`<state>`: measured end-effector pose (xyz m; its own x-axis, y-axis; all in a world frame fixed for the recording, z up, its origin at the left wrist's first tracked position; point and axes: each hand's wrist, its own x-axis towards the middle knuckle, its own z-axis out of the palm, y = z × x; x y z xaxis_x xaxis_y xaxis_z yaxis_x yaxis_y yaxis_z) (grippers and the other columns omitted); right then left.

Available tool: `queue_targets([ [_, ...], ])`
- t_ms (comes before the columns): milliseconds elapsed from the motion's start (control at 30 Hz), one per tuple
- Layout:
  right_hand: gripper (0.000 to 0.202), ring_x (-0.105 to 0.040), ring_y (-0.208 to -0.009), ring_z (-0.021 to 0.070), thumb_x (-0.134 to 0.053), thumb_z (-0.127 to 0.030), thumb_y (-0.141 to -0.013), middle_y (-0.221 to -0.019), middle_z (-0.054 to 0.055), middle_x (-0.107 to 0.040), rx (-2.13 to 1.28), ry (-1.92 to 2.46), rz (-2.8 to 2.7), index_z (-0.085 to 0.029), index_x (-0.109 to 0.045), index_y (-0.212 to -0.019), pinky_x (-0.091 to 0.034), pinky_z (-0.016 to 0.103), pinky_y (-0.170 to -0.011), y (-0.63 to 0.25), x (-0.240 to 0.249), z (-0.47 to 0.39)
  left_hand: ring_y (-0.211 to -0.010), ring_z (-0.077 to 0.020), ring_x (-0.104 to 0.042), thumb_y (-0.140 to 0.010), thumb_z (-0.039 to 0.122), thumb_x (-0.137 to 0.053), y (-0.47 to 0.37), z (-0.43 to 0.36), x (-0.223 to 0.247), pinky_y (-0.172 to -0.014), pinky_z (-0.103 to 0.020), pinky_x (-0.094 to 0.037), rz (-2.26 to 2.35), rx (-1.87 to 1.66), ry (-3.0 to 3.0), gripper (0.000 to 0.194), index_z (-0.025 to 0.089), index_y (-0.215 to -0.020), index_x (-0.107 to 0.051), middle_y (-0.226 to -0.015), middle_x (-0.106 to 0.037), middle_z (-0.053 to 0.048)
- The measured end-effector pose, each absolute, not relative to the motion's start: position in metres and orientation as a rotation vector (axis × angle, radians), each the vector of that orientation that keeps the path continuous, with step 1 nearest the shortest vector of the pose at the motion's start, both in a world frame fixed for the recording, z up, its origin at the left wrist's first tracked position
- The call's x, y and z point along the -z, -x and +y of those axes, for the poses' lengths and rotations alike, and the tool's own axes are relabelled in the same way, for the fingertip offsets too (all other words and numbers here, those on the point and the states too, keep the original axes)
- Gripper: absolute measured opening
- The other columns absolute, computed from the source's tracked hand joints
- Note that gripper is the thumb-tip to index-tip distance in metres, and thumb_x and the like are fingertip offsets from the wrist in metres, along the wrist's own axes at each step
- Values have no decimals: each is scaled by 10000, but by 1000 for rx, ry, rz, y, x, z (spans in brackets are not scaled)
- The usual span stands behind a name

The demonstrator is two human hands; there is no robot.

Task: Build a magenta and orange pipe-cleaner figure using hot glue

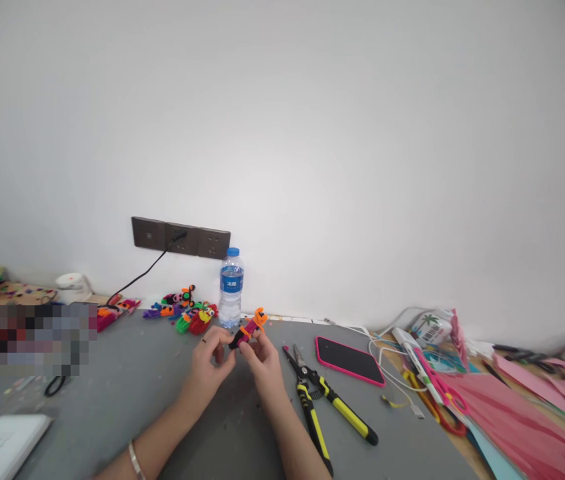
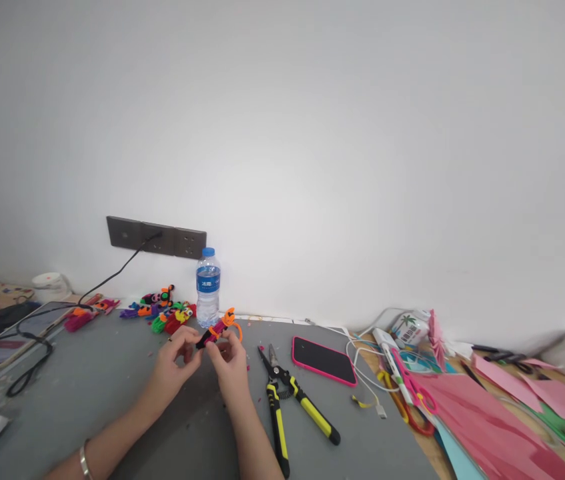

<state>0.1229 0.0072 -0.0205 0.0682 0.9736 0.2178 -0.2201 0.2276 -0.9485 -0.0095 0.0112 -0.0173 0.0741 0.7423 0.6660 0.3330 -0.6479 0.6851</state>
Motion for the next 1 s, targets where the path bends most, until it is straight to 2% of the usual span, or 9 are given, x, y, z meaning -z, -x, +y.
queue_targets([
  [167, 379, -610, -676, 190, -712, -481, -694, -741, 34, -679, -1086, 945, -1116, -167, -620, -886, -449, 282, -643, -125, 22, 8, -513, -94, -454, -748, 143, -567, 9, 11, 21, -506, -211, -375, 1107, -1520, -1859, 103, 196, -834, -547, -765, -554, 23],
  [333, 341, -615, -689, 195, -705, -448, -718, -745, 38, -680, -1101, 914, -1131, -170, -632, -904, -454, 286, -648, -126, 20, 8, -525, -111, -422, -768, 256, -607, 8, 16, 25, -505, -210, -328, 1085, -1426, -1582, 123, 177, -857, -576, -573, -426, 69],
  [633, 328, -608, -701, 200, -702, -447, -713, -752, 43, -673, -1045, 959, -1106, -175, -657, -892, -457, 283, -634, -127, 20, 8, -536, -100, -445, -700, 339, -700, 9, 20, 22, -478, -208, -342, 1004, -1399, -1300, 263, 153, -874, -635, -733, -608, -6],
  [867, 269, -588, -662, 183, -695, -410, -716, -709, 25, -661, -1046, 969, -1100, -178, -652, -847, -439, 274, -616, -128, 16, 6, -506, -80, -450, -662, 355, -752, 5, 15, 14, -461, -197, -352, 924, -1357, -1161, 272, 165, -837, -667, -746, -636, 0],
  [1000, 262, -584, -666, 181, -682, -404, -730, -730, 36, -667, -1024, 973, -1144, -172, -661, -852, -435, 270, -604, -127, 14, 5, -483, -58, -432, -658, 353, -773, 5, 15, 14, -460, -175, -338, 888, -1334, -961, 291, 176, -868, -676, -638, -561, 49],
])
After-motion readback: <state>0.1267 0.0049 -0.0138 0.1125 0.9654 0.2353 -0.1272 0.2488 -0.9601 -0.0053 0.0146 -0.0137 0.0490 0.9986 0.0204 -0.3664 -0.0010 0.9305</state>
